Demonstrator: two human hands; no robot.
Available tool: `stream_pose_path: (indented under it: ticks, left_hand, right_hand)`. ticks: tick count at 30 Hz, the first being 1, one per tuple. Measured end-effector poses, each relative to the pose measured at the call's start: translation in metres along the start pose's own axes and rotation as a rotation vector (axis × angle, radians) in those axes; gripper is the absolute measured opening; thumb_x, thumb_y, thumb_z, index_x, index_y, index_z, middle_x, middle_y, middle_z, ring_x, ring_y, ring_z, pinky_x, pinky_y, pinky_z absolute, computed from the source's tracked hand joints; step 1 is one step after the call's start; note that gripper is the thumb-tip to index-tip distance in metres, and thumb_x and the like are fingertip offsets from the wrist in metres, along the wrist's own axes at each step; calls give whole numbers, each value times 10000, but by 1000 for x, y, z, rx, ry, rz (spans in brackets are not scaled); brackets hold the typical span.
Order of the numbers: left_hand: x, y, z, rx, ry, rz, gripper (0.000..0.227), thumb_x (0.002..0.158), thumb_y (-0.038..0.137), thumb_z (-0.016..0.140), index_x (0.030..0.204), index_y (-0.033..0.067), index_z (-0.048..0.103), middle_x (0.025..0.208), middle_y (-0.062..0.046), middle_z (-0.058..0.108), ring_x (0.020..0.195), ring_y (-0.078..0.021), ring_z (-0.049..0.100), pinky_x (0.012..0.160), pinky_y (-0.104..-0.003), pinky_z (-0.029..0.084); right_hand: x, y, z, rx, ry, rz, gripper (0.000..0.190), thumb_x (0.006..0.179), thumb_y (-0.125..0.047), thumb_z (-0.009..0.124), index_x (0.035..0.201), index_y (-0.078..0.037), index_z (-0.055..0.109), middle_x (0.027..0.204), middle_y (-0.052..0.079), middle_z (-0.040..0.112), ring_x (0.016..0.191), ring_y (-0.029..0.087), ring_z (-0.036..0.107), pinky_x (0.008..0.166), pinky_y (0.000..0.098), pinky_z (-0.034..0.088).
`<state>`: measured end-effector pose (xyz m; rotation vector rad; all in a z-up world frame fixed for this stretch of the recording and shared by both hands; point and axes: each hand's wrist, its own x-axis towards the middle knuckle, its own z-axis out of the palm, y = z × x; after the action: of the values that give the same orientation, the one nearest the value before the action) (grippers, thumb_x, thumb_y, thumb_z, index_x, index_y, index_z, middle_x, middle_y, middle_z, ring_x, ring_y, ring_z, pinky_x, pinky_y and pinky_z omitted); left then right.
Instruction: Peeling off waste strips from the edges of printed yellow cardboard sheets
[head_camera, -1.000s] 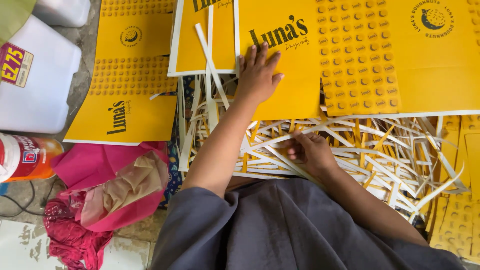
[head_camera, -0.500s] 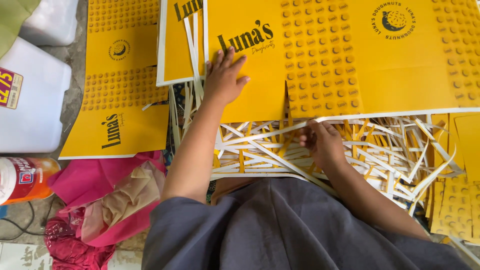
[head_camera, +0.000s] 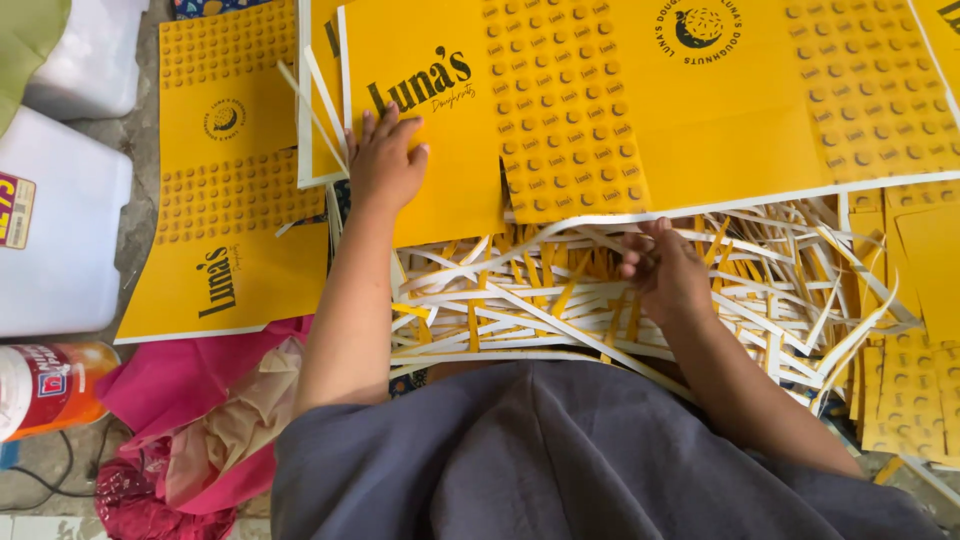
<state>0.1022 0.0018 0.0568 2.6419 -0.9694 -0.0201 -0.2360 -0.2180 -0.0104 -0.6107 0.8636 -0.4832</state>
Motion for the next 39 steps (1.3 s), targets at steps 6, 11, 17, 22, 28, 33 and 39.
stream_pose_path:
  ticks: [6,11,17,22,28,33,39]
  left_hand:
    - [-8,111,-33,123,-127,-20,577,1012,474,521,1534,250,413,1664,-124,199,1514,-422,120,1212,-647,37]
    - [-6,175,-10,129,-341,120,767,970,719,359,1627,369,172,1708,-61,-16,1549,-410,-35,1173,-733,-8]
    - [-4,165,30,-3,-161,187,537,981,521,574,1466,294,524,1667,-122,243,1540,-454,136,1084,-858,68]
    - [5,164,21,85,-228,169,576,957,602,485,1477,355,456,1682,-39,146,1539,-407,51,1124,-813,25]
    - [8,158,28,82,-207,203,612,948,600,502,1503,350,447,1674,-38,188,1535,-390,79,1118,-812,20]
    - [6,152,33,126,-199,214,710,976,634,466,1599,367,253,1695,-42,175,1546,-378,68,1132,-779,15]
    - [5,161,11,124,-322,146,670,999,606,383,1606,351,261,1705,17,88,1554,-349,-5,1149,-762,-34]
  right_hand:
    - [3,0,-3,-81,-100,-88,127,1046,-173,602,1000,-55,615,883,145,709,629,154,621,536,267,547]
    - [5,-9,3,-29,-87,-61,260,1046,-437,573,1025,-178,581,737,-1,571,620,151,598,522,278,493]
    - [43,1,-19,-115,-31,-173,290,1099,-342,565,1116,-54,542,909,177,713,625,226,717,531,347,668]
    - [7,-11,0,-160,-45,-127,169,1041,-192,614,935,-62,607,786,122,643,595,186,598,502,298,508]
    - [8,-19,3,-92,-53,-73,274,1035,-335,493,845,-139,517,712,32,529,577,166,540,510,309,478]
    - [11,-14,6,-134,-46,-119,191,1077,-246,576,1015,-65,584,841,122,651,640,205,596,523,342,513]
    - [2,1,1,-173,-12,-218,204,1013,-217,685,877,-72,638,803,91,673,547,167,577,490,296,493]
